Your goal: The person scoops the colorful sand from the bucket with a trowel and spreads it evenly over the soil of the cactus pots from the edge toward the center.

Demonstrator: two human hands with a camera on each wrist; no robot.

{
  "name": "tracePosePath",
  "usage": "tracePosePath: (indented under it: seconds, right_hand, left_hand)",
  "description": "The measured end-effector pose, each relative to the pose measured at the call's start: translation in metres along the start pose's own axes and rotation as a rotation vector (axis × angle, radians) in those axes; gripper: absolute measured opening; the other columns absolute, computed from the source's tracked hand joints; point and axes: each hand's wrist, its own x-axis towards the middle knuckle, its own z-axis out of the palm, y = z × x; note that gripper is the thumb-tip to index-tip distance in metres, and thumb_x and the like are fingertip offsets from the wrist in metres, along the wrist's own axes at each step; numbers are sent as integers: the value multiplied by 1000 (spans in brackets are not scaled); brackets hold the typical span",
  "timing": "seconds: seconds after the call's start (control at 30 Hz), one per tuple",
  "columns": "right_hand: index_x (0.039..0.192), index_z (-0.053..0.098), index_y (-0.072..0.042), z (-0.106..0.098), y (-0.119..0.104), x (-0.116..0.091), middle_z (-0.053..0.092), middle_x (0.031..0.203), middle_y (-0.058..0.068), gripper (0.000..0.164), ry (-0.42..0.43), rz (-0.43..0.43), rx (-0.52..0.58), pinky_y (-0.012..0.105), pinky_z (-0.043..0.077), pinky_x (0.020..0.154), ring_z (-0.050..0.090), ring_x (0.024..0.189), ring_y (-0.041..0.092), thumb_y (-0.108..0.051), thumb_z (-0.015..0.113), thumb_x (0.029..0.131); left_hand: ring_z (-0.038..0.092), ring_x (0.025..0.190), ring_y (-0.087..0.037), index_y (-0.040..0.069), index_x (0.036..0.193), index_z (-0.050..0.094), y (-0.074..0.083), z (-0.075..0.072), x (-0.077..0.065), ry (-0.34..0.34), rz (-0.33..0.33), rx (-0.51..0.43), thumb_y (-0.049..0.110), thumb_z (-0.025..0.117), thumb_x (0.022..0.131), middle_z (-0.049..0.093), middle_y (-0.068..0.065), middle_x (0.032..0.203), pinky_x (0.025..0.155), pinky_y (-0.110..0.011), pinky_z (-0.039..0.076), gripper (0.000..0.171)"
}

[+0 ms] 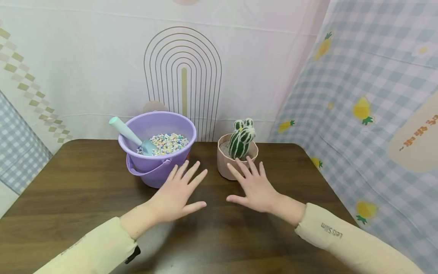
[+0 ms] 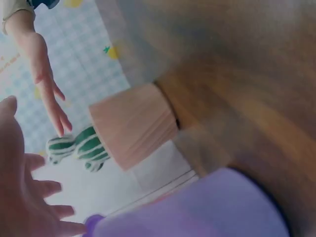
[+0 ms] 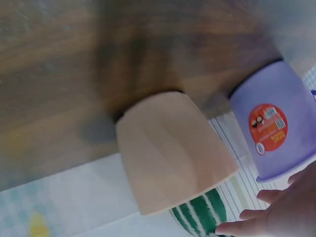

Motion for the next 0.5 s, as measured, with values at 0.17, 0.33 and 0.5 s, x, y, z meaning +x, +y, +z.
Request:
tracePosePath:
  seconds: [0.17,0.33,0.5]
  right_hand:
    - [150,24,-19,-9,-5,14,29,151,15,86,39,-10,-4,66,20,108,21,140,42,-66,51,83]
    - [149,25,-19,-22,-13,31,32,150,14,85,96,-28,-2,62,23,110,24,138,40,-60,56,82]
    - [150,24,-20,-33,-20,45,30,151,13,84,111,-22,-9,60,23,110,23,139,39,-62,53,83]
  left_hand:
    - [29,135,-45,10,143,38,-11,-19,-2,187,39,14,60,49,87,33,-19,149,109,-61,26,76]
    - [33,129,-51,6,137,44,-33,-39,-7,390,-51,25,71,21,88,42,-23,141,105,-65,28,84]
    - [31,128,-53,2,134,46,-56,-53,-22,468,-207,32,72,23,88,42,-27,139,102,-68,27,87]
